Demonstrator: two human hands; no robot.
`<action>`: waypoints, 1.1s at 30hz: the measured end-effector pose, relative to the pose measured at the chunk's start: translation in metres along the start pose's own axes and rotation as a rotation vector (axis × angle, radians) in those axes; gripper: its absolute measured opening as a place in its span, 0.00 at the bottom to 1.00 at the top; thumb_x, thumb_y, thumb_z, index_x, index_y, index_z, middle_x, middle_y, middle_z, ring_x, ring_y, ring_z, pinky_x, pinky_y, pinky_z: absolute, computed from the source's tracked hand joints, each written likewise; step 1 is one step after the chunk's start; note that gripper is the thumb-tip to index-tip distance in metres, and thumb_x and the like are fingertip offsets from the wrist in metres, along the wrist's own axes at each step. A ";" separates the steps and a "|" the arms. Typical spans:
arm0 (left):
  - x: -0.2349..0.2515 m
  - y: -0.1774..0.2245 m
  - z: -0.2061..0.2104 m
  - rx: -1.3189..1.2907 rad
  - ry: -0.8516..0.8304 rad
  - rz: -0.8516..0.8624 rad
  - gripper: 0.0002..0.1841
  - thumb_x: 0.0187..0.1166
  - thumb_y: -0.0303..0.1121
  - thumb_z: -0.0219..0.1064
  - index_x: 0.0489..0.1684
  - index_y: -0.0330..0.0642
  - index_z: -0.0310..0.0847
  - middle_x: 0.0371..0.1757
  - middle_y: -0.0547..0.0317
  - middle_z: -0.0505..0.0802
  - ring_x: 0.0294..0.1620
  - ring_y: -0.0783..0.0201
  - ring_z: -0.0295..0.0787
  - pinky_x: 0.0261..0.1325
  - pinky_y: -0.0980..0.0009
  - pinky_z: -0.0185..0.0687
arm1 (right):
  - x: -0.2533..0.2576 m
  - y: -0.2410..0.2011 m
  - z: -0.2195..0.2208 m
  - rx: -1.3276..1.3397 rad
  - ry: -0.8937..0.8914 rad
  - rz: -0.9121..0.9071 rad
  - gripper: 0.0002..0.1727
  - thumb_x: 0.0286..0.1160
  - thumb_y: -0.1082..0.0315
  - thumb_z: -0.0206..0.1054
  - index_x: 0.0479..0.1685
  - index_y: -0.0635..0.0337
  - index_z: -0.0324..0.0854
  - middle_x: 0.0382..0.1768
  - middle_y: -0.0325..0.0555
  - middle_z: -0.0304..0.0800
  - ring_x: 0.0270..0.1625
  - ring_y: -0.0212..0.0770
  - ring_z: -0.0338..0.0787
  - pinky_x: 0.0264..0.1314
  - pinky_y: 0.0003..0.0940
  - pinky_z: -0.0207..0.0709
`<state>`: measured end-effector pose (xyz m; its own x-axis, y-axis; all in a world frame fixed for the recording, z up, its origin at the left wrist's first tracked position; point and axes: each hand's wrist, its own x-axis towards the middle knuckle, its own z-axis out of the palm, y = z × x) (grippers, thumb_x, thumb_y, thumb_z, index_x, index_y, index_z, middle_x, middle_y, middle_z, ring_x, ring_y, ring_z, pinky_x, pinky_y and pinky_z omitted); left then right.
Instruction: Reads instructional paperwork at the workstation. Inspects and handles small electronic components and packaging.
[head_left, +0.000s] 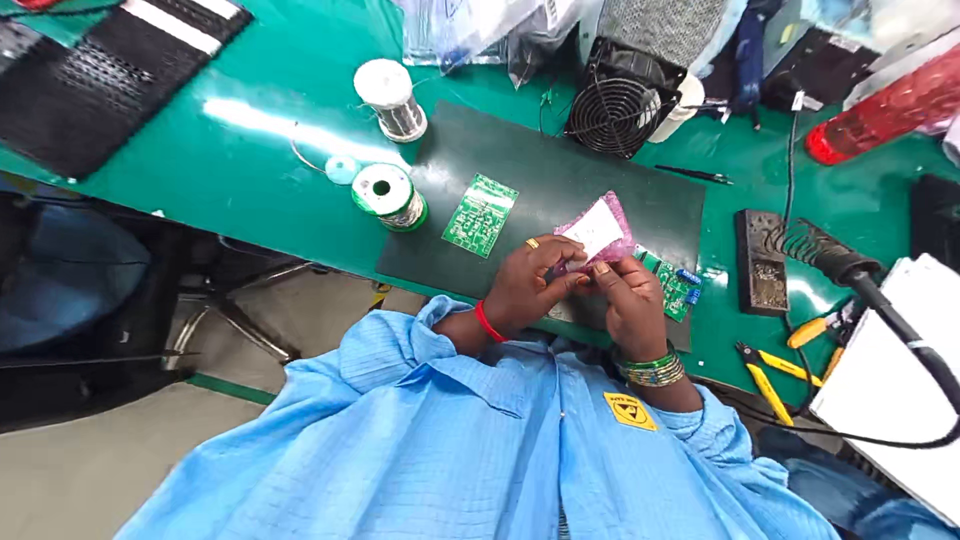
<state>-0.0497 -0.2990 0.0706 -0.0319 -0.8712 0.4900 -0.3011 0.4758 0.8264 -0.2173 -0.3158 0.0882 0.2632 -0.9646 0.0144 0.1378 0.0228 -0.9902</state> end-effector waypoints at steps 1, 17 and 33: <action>0.001 0.001 -0.001 -0.041 -0.002 -0.027 0.11 0.73 0.27 0.74 0.46 0.27 0.89 0.53 0.44 0.93 0.55 0.64 0.92 0.61 0.69 0.87 | 0.001 0.000 0.001 -0.004 0.003 0.002 0.10 0.81 0.76 0.55 0.46 0.58 0.83 0.35 0.31 0.94 0.38 0.28 0.93 0.47 0.29 0.90; 0.006 0.009 0.007 0.568 0.099 0.289 0.08 0.75 0.28 0.68 0.33 0.33 0.91 0.30 0.45 0.92 0.32 0.52 0.91 0.33 0.60 0.85 | -0.018 0.007 -0.010 -0.262 0.179 -0.470 0.08 0.73 0.73 0.71 0.46 0.57 0.80 0.44 0.30 0.89 0.45 0.23 0.89 0.52 0.25 0.87; -0.012 0.010 0.040 0.496 -0.129 0.440 0.10 0.77 0.30 0.66 0.29 0.37 0.90 0.30 0.48 0.93 0.34 0.52 0.91 0.36 0.61 0.84 | -0.038 0.000 -0.027 0.432 0.035 0.267 0.11 0.82 0.73 0.55 0.54 0.55 0.81 0.41 0.35 0.94 0.45 0.28 0.92 0.57 0.29 0.86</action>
<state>-0.0903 -0.2885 0.0613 -0.3560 -0.6313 0.6891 -0.6352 0.7042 0.3170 -0.2532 -0.2865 0.0836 0.3119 -0.9185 -0.2432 0.4542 0.3689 -0.8109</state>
